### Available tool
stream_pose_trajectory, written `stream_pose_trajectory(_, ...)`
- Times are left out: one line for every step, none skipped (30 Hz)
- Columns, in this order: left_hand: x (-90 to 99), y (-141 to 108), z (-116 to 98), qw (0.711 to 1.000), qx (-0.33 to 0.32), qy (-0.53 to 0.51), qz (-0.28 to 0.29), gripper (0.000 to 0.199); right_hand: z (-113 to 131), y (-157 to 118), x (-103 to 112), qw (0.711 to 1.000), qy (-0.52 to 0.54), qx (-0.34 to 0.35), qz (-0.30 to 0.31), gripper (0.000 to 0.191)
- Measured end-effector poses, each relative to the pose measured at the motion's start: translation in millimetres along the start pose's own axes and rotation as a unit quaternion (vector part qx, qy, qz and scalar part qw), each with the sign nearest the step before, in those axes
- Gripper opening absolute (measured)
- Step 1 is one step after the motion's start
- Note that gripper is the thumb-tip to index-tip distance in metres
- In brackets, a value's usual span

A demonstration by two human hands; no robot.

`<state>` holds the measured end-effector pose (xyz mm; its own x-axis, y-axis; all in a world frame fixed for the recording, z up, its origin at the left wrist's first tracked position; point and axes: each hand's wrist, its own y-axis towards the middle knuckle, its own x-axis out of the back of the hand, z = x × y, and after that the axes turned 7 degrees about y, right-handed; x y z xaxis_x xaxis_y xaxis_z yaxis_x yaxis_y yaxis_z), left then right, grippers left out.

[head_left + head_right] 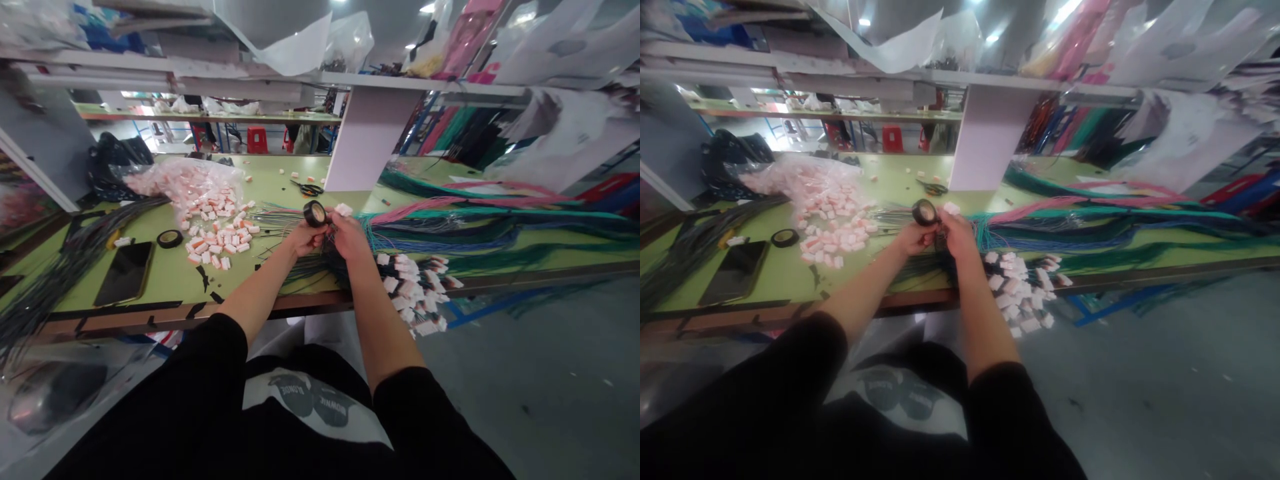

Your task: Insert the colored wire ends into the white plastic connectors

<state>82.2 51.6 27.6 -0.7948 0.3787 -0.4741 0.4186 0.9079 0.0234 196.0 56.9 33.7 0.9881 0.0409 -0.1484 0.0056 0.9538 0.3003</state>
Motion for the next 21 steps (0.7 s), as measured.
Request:
stream_pose_trajectory(-0.4, -1, 0, 0.999, -0.029, 0.021, 0.009, 0.014, 3, 0, 1, 1.000, 0.020, -0.009, -0.010, 0.033)
stream_pose_trajectory(-0.4, -3, -1, 0.997, -0.053, 0.047, 0.017, 0.012, 6, 0, 3, 0.999, 0.042, -0.022, -0.021, 0.033)
stream_pose_trajectory(0.0, -4, -3, 0.995, -0.066, 0.074, 0.022, 0.010, 10, 0, 5, 0.997, 0.057, -0.038, -0.032, 0.033)
stream_pose_trajectory(0.4, -5, -4, 0.992, -0.072, 0.101, 0.026, 0.009, 13, 0, 8, 0.996, 0.057, -0.052, -0.039, 0.033)
stream_pose_trajectory(1.0, -6, -6, 0.988, -0.075, 0.130, 0.031, 0.009, 17, -1, 10, 0.996, 0.042, -0.059, -0.042, 0.032)
stream_pose_trajectory(1.4, -6, -7, 0.984, -0.078, 0.160, 0.033, 0.010, 20, -2, 11, 0.998, 0.011, -0.053, -0.039, 0.031)
stream_pose_trajectory(1.6, -7, -8, 0.978, -0.085, 0.189, 0.034, 0.010, 23, -2, 12, 0.998, -0.032, -0.036, -0.030, 0.029)
stream_pose_trajectory(1.7, -7, -8, 0.971, -0.098, 0.217, 0.030, 0.010, 26, -3, 12, 0.996, -0.087, -0.009, -0.019, 0.027)
stream_pose_trajectory(1.5, -8, -8, 0.963, -0.114, 0.243, 0.019, 0.009, 28, -4, 10, 0.988, -0.151, 0.025, -0.007, 0.024)
stream_pose_trajectory(1.2, -8, -8, 0.954, -0.130, 0.269, 0.004, 0.009, 30, -4, 9, 0.973, -0.224, 0.058, 0.003, 0.022)
stream_pose_trajectory(0.8, -8, -8, 0.945, -0.142, 0.295, -0.014, 0.008, 32, -5, 6, 0.951, -0.294, 0.089, 0.009, 0.022)
stream_pose_trajectory(0.5, -8, -7, 0.935, -0.154, 0.319, -0.033, 0.007, 33, -5, 4, 0.927, -0.355, 0.116, 0.011, 0.022)
stream_pose_trajectory(0.3, -8, -7, 0.923, -0.167, 0.343, -0.052, 0.004, 33, -5, 2, 0.906, -0.401, 0.135, 0.011, 0.025)
stream_pose_trajectory(0.3, -8, -7, 0.909, -0.180, 0.369, -0.072, 0.005, 32, -5, 1, 0.891, -0.431, 0.144, 0.015, 0.028)
stream_pose_trajectory(0.4, -8, -7, 0.894, -0.196, 0.393, -0.093, 0.008, 31, -5, 0, 0.882, -0.450, 0.139, 0.028, 0.032)
stream_pose_trajectory(0.6, -8, -7, 0.878, -0.213, 0.414, -0.114, 0.012, 30, -5, 1, 0.877, -0.461, 0.126, 0.051, 0.033)
stream_pose_trajectory(0.9, -7, -7, 0.863, -0.227, 0.432, -0.130, 0.014, 29, -4, 2, 0.873, -0.469, 0.109, 0.081, 0.032)
stream_pose_trajectory(1.2, -6, -6, 0.851, -0.237, 0.447, -0.142, 0.015, 28, -4, 4, 0.866, -0.478, 0.096, 0.113, 0.030)
stream_pose_trajectory(1.5, -6, -6, 0.841, -0.243, 0.460, -0.147, 0.015, 27, -3, 6, 0.856, -0.488, 0.091, 0.141, 0.028)
stream_pose_trajectory(1.7, -5, -6, 0.836, -0.244, 0.469, -0.148, 0.015, 27, -2, 8, 0.845, -0.501, 0.094, 0.160, 0.028)
stream_pose_trajectory(1.8, -4, -5, 0.832, -0.243, 0.477, -0.148, 0.014, 27, -1, 10, 0.833, -0.517, 0.100, 0.168, 0.027)
